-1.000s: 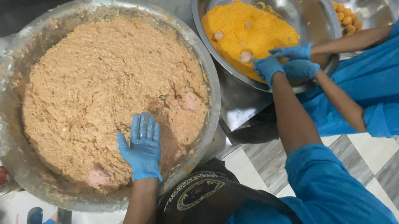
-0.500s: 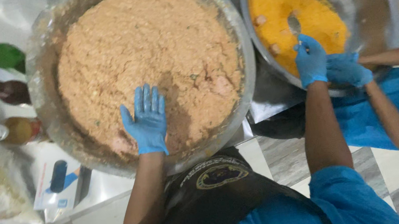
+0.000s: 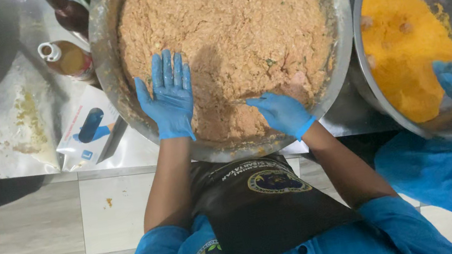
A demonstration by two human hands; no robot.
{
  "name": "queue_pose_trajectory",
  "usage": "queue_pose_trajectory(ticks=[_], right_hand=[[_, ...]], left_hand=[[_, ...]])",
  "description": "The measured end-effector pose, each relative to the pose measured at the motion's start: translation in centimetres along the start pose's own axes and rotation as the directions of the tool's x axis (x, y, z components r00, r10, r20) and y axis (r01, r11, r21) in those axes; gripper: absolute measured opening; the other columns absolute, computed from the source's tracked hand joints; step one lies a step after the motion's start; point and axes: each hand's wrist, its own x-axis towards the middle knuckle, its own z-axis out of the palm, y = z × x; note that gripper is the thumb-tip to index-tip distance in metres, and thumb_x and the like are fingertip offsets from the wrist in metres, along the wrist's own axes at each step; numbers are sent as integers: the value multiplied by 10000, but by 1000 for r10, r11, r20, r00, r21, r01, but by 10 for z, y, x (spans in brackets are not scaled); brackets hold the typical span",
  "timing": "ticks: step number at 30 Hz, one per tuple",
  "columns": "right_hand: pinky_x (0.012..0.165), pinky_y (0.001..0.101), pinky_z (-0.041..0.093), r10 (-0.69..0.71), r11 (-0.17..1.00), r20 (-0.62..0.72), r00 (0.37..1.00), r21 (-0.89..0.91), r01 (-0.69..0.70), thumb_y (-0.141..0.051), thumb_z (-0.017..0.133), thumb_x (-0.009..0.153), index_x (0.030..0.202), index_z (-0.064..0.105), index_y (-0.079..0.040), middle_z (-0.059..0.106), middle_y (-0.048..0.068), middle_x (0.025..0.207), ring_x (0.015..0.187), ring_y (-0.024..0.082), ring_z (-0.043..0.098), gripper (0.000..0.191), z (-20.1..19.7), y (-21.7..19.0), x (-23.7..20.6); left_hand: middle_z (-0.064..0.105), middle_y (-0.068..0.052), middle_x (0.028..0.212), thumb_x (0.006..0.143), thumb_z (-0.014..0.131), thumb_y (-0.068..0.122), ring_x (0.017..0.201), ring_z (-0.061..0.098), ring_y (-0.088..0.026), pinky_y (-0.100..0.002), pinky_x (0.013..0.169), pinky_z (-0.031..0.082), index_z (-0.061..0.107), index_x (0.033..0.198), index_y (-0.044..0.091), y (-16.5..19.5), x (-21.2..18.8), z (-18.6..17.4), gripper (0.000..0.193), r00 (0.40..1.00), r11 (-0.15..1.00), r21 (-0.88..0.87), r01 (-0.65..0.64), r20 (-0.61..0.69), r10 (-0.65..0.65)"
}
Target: The person scoops portions of minced meat mixture from a large metal basin with a spoon, rolls each portion between their gloved hands into a ball, and places the ball into a second basin of orange coating, pressing it to coat the surface. They repeat this cycle continuously while a coworker works at the adjacent bowl.
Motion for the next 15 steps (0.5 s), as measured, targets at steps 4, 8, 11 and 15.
queue_pose_trajectory(ticks=[4, 8, 11, 15], right_hand=[[730, 480, 542, -99, 993, 75, 992, -61, 104, -211, 583, 972, 1263, 717, -258, 686, 111, 986, 894, 347, 690, 323, 12, -4, 28], [733, 505, 546, -87, 977, 133, 987, -180, 110, -190, 562, 969, 1227, 737, -290, 701, 113, 1022, 890, 354, 695, 327, 20, -7, 47], [782, 514, 545, -34, 957, 218, 975, -275, 95, -153, 548, 953, 1252, 734, -279, 706, 135, 1052, 936, 366, 693, 374, 29, -10, 52], [866, 507, 538, -30, 976, 314, 949, -197, 96, -172, 563, 902, 1237, 741, -267, 712, 165, 1129, 1017, 387, 680, 391, 44, -16, 55]], left_hand=[[483, -144, 1585, 955, 581, 537, 1486, 445, -353, -505, 1236, 378, 505, 1502, 55, 4, -6, 0, 733, 1000, 999, -36, -25, 1, 25], [486, -148, 1581, 961, 571, 543, 1484, 445, -354, -508, 1234, 378, 505, 1503, 51, 6, -9, -2, 734, 999, 999, -23, -33, 19, 34], [486, -154, 1581, 966, 562, 542, 1485, 446, -358, -510, 1236, 382, 501, 1505, 45, 7, -12, -4, 736, 999, 999, -24, -39, 9, 40], [482, -154, 1583, 961, 559, 545, 1481, 446, -360, -511, 1229, 385, 501, 1502, 50, 10, -17, -6, 736, 999, 998, -45, -37, -6, 37]])
